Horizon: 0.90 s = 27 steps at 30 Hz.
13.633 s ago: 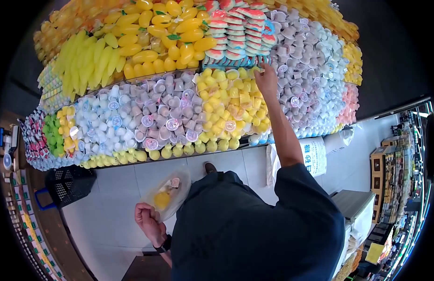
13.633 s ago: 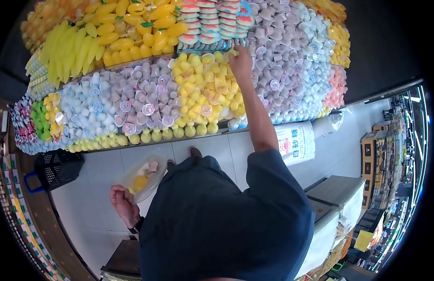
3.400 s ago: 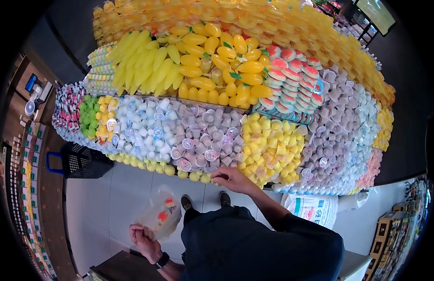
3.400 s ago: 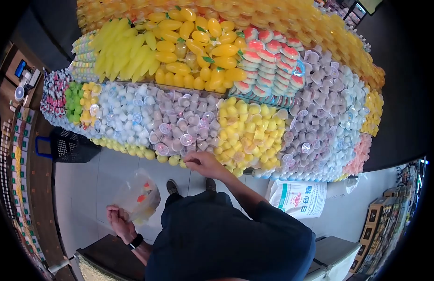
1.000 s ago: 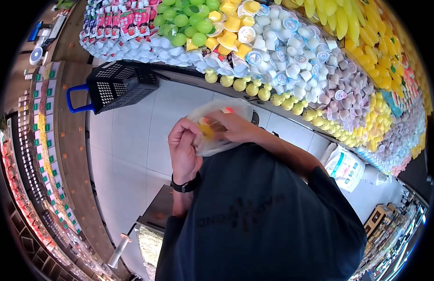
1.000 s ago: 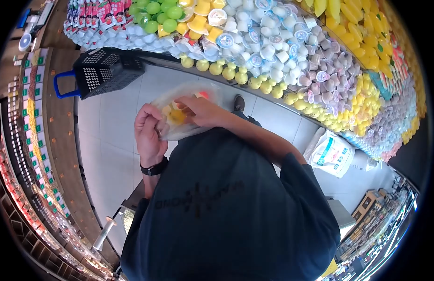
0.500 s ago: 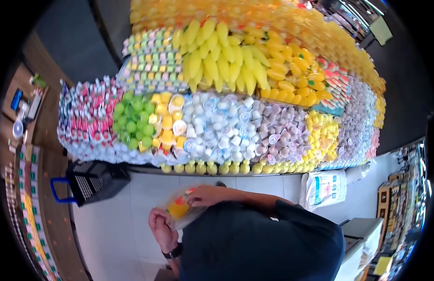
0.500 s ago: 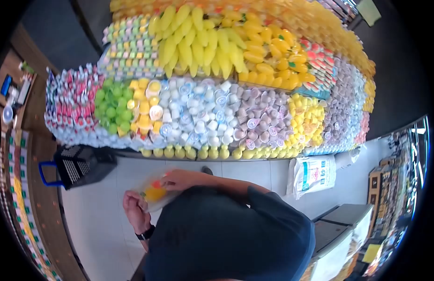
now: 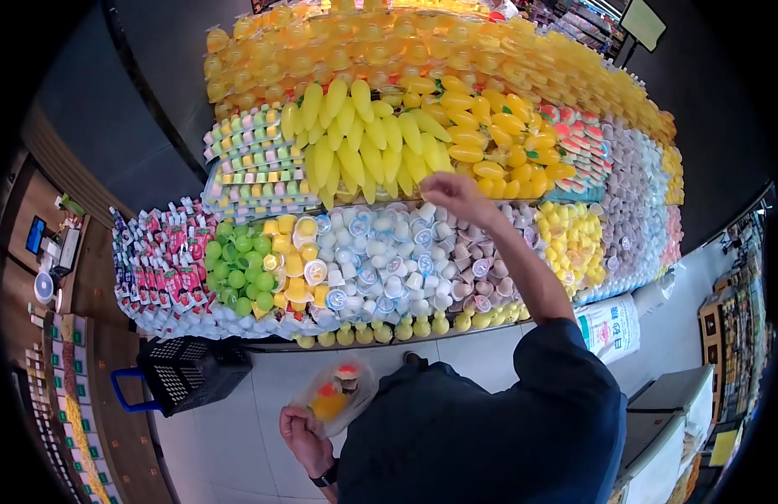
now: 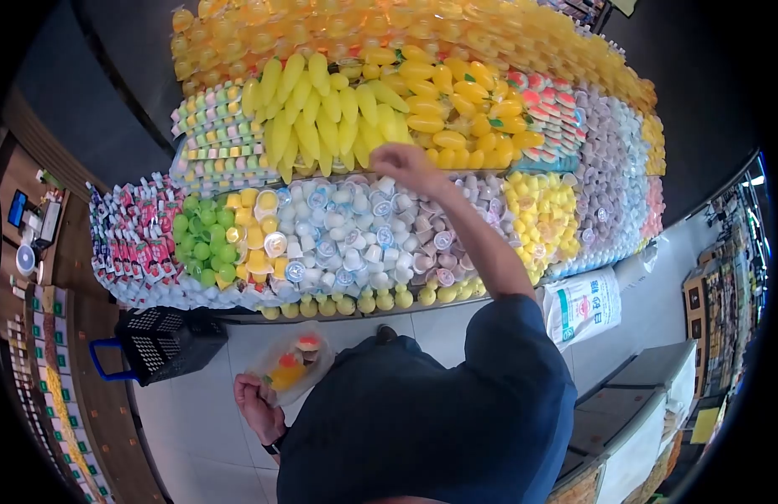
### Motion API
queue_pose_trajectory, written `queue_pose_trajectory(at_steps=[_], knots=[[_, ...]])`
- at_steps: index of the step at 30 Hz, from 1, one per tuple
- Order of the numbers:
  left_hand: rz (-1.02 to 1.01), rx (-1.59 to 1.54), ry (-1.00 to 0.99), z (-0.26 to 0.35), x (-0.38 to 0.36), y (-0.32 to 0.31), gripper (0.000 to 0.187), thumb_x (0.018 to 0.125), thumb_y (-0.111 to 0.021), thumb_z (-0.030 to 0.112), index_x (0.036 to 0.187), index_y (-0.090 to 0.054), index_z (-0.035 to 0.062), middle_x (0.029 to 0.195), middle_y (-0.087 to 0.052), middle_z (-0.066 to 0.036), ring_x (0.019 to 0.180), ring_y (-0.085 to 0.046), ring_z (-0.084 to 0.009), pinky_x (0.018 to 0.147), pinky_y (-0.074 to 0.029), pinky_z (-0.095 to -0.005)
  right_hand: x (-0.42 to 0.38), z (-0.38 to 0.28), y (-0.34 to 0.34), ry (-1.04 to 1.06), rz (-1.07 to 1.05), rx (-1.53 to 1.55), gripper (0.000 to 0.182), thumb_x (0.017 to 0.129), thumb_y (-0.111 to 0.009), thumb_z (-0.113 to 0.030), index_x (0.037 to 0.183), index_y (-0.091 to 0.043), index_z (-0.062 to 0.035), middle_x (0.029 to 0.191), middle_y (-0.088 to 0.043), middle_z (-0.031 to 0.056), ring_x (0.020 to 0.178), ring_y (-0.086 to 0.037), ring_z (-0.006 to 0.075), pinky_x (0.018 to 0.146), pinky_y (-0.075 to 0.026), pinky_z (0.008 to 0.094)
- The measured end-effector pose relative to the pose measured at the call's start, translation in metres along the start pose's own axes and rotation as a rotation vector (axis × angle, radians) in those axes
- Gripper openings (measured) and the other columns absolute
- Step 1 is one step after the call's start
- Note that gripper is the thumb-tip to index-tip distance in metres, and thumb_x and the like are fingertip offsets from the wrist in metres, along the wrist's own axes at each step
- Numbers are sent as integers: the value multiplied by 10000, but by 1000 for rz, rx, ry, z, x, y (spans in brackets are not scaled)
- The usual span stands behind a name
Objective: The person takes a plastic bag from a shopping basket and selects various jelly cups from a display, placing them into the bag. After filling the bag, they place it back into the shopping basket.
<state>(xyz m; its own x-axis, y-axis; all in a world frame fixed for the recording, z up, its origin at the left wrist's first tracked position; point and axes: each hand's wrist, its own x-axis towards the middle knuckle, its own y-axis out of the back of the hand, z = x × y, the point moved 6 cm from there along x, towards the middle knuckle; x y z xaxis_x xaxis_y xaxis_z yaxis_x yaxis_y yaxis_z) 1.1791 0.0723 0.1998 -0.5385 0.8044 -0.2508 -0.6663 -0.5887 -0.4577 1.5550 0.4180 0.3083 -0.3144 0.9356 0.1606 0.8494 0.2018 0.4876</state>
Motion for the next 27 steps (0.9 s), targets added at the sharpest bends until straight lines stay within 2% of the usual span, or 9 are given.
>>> queue_pose_trajectory(at_steps=[2, 4, 8, 10, 13, 17, 19, 22, 27], knots=[[25, 1, -24, -3, -1, 6, 181, 874, -464, -45, 736, -491, 69, 650, -433, 29, 541, -358, -50, 487, -268, -198, 23, 12, 39, 103, 200, -182, 250, 866, -686, -165, 1072, -660, -26, 964, -706, 85, 858, -669, 167, 764, -532, 299], [3, -11, 16, -6, -2, 11, 183, 872, -470, -41, 733, -491, 75, 644, -432, 33, 543, -362, -49, 487, -271, -196, 47, 19, 71, 147, 352, -318, 272, 821, -701, -166, 1053, -663, -28, 981, -686, 117, 888, -665, 239, 790, -528, 332], [13, -7, -19, -4, -8, 3, 182, 867, -475, -36, 728, -492, 80, 644, -436, 35, 547, -372, -52, 490, -278, -197, 98, 24, 116, 250, 529, -592, 287, 789, -704, -153, 1051, -666, -41, 1034, -656, 139, 958, -629, 305, 840, -512, 384], [-45, 2, -18, -3, -11, -2, 164, 916, -448, 0, 782, -501, 79, 647, -449, 31, 520, -363, -39, 473, -274, -187, 114, 15, 127, 301, 634, -859, 325, 762, -705, -145, 1072, -660, -58, 1060, -632, 147, 1013, -596, 332, 873, -495, 421], [88, 48, -60, -9, -13, 4, 167, 912, -443, -7, 782, -500, 80, 649, -445, 31, 527, -371, -39, 478, -281, -188, 138, 18, 130, 278, 604, -1000, 316, 744, -703, -132, 1048, -648, -66, 1028, -629, 142, 1024, -596, 324, 858, -500, 438], [113, 46, -100, -11, -20, 6, 169, 918, -445, 2, 776, -491, 80, 613, -411, 37, 496, -348, -38, 447, -261, -195, 166, 30, 131, 202, 500, -1151, 247, 759, -659, -108, 1000, -636, -64, 994, -625, 143, 988, -621, 326, 805, -520, 442], [64, 21, -47, -12, -25, 5, 171, 926, -448, 12, 774, -487, 81, 572, -366, 46, 454, -304, -35, 410, -215, -204, 179, 38, 128, 120, 421, -1224, 178, 786, -607, -86, 960, -633, -58, 985, -626, 145, 927, -650, 330, 728, -536, 437], [84, 3, -77, -15, -26, 2, 170, 932, -453, 19, 778, -488, 82, 548, -338, 54, 429, -265, -30, 392, -177, -210, 184, 36, 126, 177, 378, -1275, 163, 798, -590, -88, 952, -641, -67, 953, -631, 142, 871, -670, 319, 674, -540, 428], [55, -17, -110, -25, -19, 8, 165, 930, -458, 17, 782, -492, 81, 551, -341, 55, 432, -266, -28, 400, -176, -208, 195, 39, 122, 138, 310, -1344, 195, 824, -572, -101, 1006, -627, -60, 951, -622, 154, 862, -666, 328, 670, -532, 446]])
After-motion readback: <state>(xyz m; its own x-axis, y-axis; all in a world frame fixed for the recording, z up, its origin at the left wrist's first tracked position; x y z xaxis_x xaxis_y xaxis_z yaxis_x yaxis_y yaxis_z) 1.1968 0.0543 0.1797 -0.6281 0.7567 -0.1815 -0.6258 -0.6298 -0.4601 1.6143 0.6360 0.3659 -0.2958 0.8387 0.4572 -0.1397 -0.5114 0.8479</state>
